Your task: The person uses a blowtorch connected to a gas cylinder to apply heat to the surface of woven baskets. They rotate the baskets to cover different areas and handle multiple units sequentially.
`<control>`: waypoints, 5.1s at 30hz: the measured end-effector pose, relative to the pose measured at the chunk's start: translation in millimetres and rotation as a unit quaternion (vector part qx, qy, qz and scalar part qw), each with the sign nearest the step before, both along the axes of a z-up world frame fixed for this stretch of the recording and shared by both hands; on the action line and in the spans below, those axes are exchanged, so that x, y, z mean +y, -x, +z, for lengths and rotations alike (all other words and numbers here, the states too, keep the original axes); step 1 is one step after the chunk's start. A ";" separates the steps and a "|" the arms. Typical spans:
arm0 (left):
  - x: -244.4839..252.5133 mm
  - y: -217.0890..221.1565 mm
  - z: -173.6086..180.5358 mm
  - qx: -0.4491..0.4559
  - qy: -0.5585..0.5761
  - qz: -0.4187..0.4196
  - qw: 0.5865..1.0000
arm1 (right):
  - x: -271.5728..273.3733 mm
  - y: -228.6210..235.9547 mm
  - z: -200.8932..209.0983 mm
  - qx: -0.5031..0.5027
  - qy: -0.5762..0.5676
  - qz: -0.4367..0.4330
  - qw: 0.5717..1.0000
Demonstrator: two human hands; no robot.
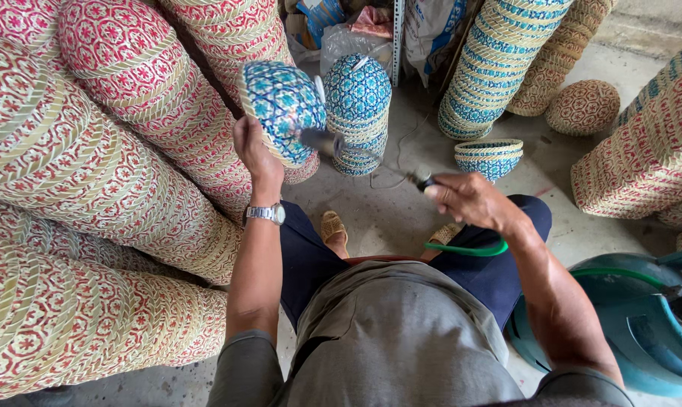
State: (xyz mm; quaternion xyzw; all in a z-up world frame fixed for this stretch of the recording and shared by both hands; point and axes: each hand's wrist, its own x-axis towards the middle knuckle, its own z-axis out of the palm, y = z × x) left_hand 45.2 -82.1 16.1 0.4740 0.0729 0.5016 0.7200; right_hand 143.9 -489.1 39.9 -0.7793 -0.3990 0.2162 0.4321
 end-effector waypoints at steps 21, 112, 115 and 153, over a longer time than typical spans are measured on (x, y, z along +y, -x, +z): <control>26.3 27.6 5.2 -0.072 0.168 -0.215 0.959 | -23.4 -34.1 13.0 0.050 0.049 -0.095 0.993; -261.5 -449.6 -391.9 0.290 -0.646 -0.266 0.654 | 17.9 -234.4 -131.4 0.065 -0.147 -0.251 0.954; -287.4 -487.4 -394.8 0.370 -0.681 -0.261 0.575 | 14.4 -237.3 -131.1 0.070 -0.120 -0.238 0.961; -157.0 -100.7 -161.9 0.478 -0.632 -0.146 0.592 | -6.0 -148.9 -92.9 0.006 -0.076 -0.313 0.947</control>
